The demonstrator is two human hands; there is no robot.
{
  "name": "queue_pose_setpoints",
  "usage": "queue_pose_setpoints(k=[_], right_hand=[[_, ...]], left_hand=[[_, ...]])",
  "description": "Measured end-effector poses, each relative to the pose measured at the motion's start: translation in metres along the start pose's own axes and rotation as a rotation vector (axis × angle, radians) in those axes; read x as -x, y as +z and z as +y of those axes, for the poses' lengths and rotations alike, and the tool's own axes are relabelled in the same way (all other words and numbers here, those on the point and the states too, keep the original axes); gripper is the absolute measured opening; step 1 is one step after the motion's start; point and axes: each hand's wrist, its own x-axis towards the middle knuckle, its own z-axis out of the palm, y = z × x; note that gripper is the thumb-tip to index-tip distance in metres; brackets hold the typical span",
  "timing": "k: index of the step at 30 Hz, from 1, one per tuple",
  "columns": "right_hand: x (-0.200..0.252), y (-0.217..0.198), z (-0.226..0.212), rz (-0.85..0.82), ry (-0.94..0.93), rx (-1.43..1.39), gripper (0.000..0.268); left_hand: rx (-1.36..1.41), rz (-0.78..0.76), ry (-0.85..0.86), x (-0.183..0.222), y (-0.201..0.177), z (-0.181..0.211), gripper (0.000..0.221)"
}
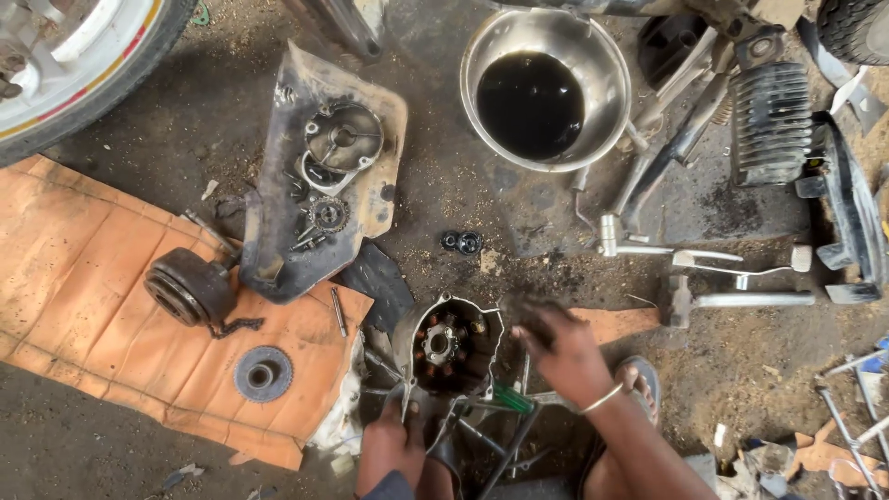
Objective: Disassembling and inspecting engine internal components on a motorcycle, working on the stator and crankcase area.
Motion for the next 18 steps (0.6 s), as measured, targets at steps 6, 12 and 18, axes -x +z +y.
queue_pose_setpoints(k=[6, 12, 18], right_hand=[[0.003, 0.021, 0.019, -0.095, -0.241, 0.336, 0.041], [-0.045, 0.024, -0.043, -0.188, -0.416, 0.614, 0.055], [-0.09, 0.042, -0.088, -0.38, -0.441, 0.747, 0.044]], left_hand=[[0.104, -0.076, -0.206, -0.009, -0.008, 0.009, 0.026], [0.195, 0.035, -0.098, -0.022, 0.009, -0.005, 0.026], [0.206, 0.009, -0.202, -0.025, 0.01, 0.005, 0.025]])
